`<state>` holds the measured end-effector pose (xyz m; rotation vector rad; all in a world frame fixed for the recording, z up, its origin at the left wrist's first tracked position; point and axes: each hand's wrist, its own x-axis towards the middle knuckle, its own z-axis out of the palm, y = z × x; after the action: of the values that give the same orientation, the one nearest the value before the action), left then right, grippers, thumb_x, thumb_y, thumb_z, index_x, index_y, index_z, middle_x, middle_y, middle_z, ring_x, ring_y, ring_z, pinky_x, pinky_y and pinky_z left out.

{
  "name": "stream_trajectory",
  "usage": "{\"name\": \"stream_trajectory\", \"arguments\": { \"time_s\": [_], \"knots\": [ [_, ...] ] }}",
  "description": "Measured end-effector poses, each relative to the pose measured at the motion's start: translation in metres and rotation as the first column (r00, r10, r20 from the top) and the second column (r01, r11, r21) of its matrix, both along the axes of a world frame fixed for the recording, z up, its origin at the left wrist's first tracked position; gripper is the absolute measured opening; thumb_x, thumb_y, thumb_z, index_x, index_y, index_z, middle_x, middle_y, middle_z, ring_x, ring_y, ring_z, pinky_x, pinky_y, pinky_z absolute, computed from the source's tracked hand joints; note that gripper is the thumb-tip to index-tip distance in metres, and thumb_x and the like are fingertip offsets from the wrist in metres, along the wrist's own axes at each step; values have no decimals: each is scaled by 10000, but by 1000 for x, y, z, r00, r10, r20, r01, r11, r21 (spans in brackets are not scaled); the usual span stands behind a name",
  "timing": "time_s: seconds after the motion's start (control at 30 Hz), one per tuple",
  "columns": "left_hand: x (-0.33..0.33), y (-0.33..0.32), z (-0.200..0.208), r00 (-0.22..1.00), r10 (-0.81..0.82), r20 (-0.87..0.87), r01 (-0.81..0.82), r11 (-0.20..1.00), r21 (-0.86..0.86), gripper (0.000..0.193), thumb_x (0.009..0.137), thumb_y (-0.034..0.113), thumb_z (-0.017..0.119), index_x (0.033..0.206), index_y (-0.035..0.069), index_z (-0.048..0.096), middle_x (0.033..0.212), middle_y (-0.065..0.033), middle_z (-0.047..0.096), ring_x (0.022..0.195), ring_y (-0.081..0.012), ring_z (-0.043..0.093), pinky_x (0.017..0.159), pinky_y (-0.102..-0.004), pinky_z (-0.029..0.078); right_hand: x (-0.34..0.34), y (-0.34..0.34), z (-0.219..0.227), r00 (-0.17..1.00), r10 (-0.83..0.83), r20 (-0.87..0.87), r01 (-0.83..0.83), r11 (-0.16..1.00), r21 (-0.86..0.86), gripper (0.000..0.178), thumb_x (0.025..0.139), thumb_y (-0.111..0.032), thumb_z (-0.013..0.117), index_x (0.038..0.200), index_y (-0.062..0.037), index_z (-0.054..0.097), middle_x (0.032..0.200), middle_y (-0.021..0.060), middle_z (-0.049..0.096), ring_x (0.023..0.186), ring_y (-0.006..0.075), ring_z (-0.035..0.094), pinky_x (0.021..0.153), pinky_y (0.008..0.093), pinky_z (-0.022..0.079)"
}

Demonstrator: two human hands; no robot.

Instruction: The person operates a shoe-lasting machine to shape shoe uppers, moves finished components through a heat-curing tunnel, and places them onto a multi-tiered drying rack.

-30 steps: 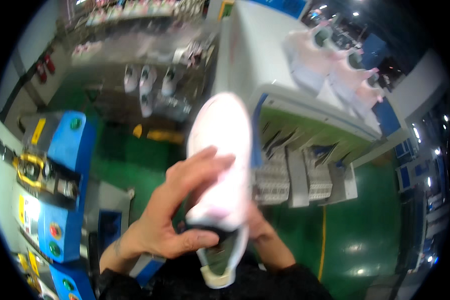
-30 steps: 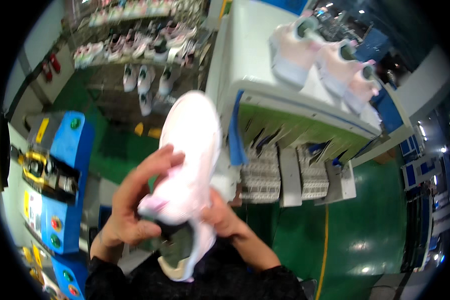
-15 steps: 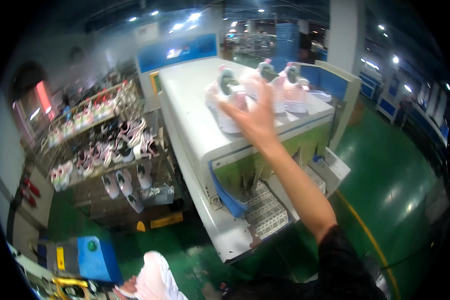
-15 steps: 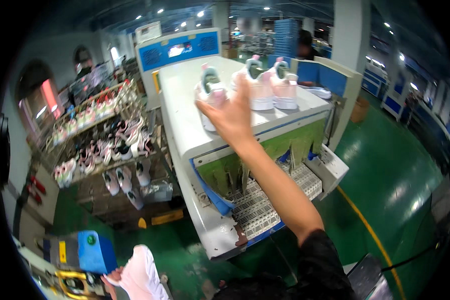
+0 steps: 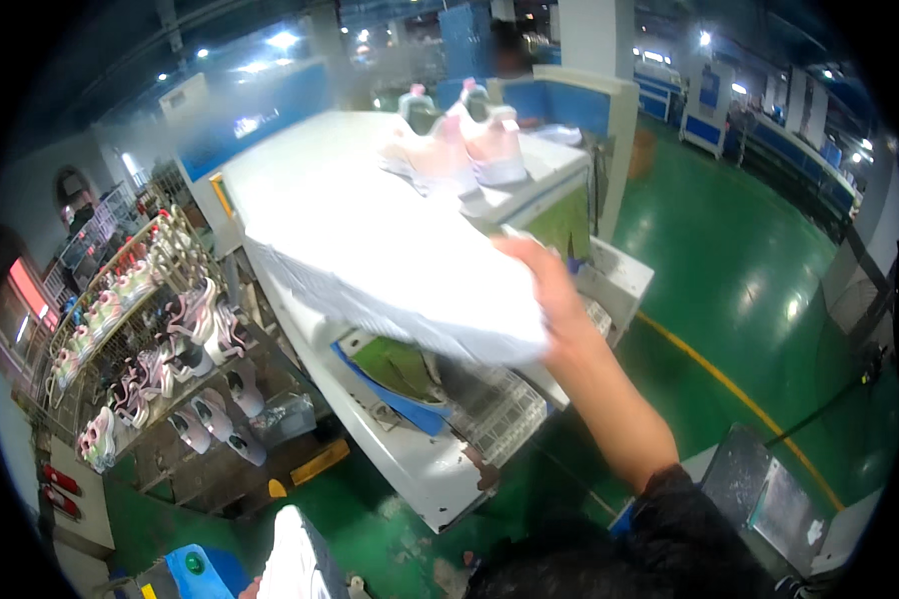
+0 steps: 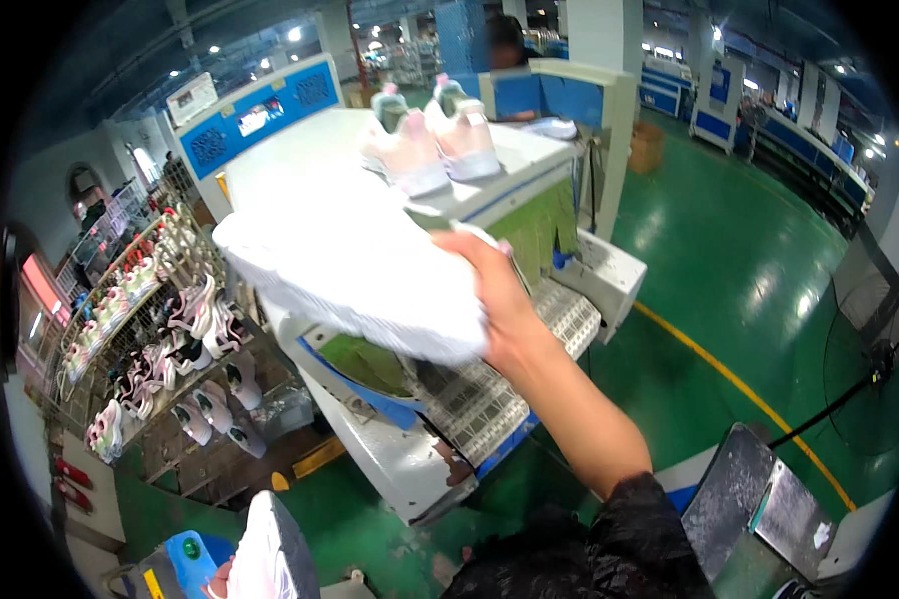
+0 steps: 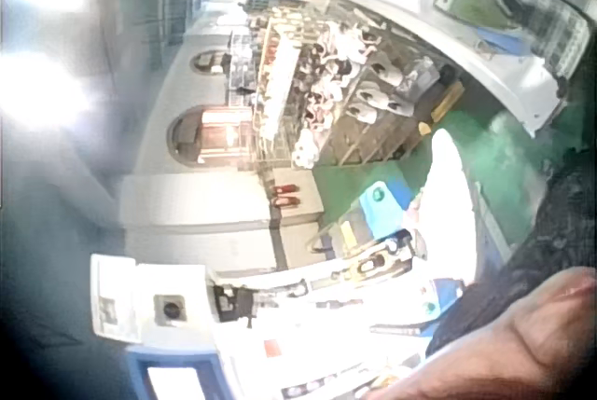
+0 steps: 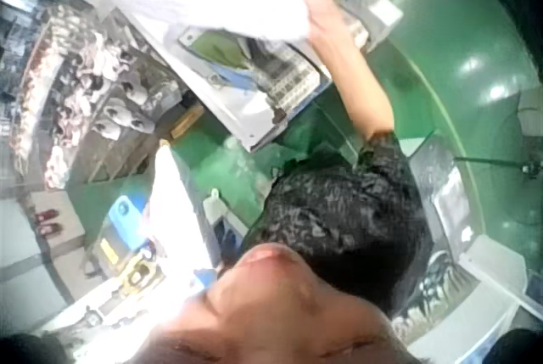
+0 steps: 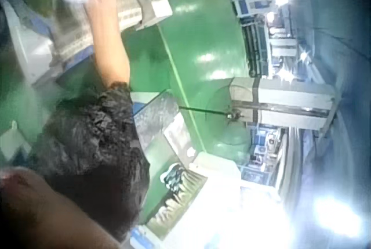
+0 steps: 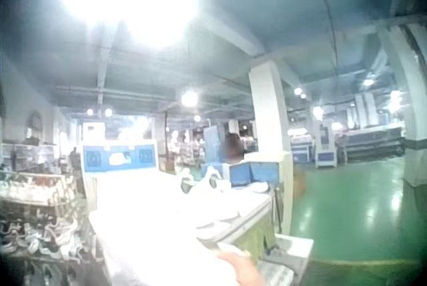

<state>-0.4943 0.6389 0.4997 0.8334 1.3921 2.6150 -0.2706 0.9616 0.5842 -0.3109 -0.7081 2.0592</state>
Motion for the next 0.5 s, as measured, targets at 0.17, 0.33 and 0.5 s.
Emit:
{"name": "stream_trajectory", "arguments": {
  "time_s": [0.17,0.33,0.5],
  "knots": [
    [20,33,4,989,-145,22,143,987,79,547,986,445,269,616,118,504,616,-32,545,769,-220,507,1042,-457,265,143,-53,-75,839,-506,200,520,854,-18,435,821,-249,539,1084,95,567,1007,181,647,867,282,650,829,360,526],
    [59,84,11,941,-335,54,325,936,139,549,991,437,256,610,122,495,607,-33,537,762,-222,503,1048,-463,263,194,4,-131,405,-797,448,601,601,526,487,740,-87,681,1166,105,541,1069,139,641,945,195,627,886,305,478],
    [120,173,4,760,-613,216,572,788,226,552,995,429,242,604,126,485,598,-34,530,756,-224,500,1055,-468,261,170,84,-216,194,-873,447,254,485,837,516,652,-140,776,1106,39,606,1093,230,629,1031,319,629,896,342,484]
  ]
}}
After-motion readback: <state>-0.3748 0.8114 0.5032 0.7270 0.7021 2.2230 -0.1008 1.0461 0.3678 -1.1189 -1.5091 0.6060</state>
